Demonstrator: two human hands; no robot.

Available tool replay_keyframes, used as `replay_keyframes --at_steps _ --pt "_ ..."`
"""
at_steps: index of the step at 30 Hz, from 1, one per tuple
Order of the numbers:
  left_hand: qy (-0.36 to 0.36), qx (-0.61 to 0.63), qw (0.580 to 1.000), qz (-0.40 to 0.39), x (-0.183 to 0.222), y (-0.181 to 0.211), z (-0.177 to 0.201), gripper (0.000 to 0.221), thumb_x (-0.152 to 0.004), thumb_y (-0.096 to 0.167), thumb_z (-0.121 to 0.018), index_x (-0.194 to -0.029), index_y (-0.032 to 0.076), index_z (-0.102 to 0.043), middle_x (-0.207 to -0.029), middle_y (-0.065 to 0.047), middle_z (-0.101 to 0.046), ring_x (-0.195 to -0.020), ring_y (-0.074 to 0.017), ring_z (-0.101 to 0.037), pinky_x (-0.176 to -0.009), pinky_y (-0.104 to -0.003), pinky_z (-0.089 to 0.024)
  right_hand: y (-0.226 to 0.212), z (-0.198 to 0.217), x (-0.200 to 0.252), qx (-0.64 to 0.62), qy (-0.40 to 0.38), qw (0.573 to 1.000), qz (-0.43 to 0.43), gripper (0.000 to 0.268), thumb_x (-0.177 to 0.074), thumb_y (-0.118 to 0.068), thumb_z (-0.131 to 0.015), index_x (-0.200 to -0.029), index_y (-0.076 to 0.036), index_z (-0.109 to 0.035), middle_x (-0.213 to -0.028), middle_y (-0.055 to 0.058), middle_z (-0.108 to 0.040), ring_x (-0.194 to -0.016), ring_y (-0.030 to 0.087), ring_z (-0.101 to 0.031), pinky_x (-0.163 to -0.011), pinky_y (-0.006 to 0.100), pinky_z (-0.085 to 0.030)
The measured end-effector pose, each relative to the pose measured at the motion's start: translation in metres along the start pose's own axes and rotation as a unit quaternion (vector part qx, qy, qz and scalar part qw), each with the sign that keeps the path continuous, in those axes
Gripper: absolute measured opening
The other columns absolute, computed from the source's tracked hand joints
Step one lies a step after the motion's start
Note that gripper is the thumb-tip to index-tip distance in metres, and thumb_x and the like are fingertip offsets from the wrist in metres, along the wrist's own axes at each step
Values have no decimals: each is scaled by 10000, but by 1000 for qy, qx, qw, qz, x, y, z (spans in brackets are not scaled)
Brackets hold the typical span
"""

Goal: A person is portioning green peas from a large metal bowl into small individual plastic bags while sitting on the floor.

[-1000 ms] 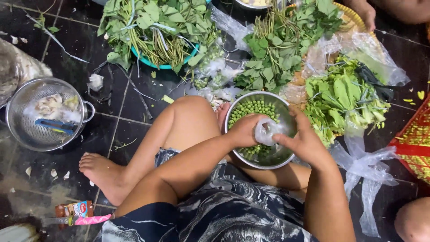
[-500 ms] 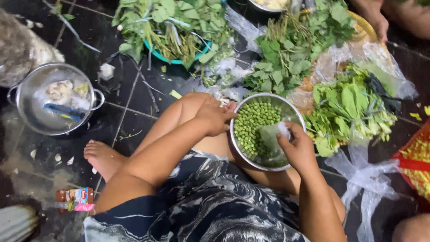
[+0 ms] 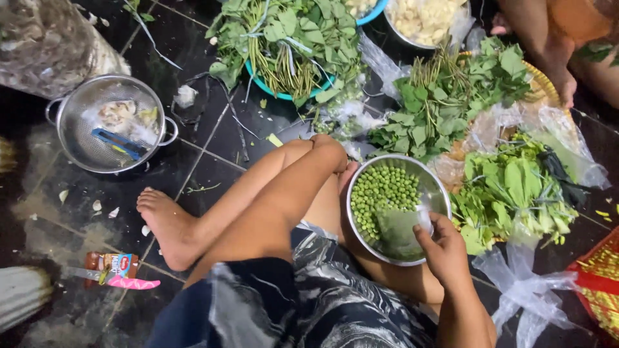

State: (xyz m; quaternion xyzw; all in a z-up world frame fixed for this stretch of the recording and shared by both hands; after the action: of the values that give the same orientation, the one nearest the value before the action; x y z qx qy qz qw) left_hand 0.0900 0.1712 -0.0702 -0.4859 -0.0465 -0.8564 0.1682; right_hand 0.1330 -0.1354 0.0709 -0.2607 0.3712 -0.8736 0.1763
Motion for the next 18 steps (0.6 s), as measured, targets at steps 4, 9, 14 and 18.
replay_keyframes --at_steps 4,9,14,18 --pt "97 -59 993 -28 19 21 -19 631 -924 387 -406 -1510 170 -497 -1459 -101 -582 -1344 -385 -501 -1074 -671 -323 4 0 -5 -46 13 999 21 354 -912 -89 -746 -1237 33 -677 -1003 203 -743 -959 251 -664 -908 451 -522" --pt "166 73 980 -84 150 48 -13 584 -1017 302 -312 -1567 111 -360 -1608 -60 -436 -1496 -299 -369 -1156 -511 -221 -12 1 -7 -100 34 994 41 325 -895 -49 -762 -1199 28 -677 -927 158 -723 -894 205 -642 -861 394 -529" --pt "253 175 935 -178 182 50 8 690 -918 430 -670 -1498 99 -500 -1445 -236 -557 -1388 -392 -474 -1110 -644 -315 -22 -3 -6 -81 25 995 57 314 -864 -77 -794 -1162 -30 -706 -897 119 -751 -852 199 -669 -805 373 -530" --pt "316 344 756 -459 220 112 30 1217 -672 290 -940 -1612 64 -201 -1474 -344 -488 -1414 -522 -400 -1091 -845 -101 -57 -18 18 -141 -37 984 101 330 -806 30 -784 -1122 -30 -710 -872 102 -722 -849 195 -632 -792 359 -531"
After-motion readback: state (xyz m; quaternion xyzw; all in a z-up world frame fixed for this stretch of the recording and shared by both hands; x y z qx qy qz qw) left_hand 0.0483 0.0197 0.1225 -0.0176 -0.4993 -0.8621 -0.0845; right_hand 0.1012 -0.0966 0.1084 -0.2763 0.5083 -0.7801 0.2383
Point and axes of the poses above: each hand's wrist, its own x-axis away from the middle knuckle, its own z-axis out of the back of the hand, y = z × x, the point moved 7 cm from there along -x, towards the middle knuckle
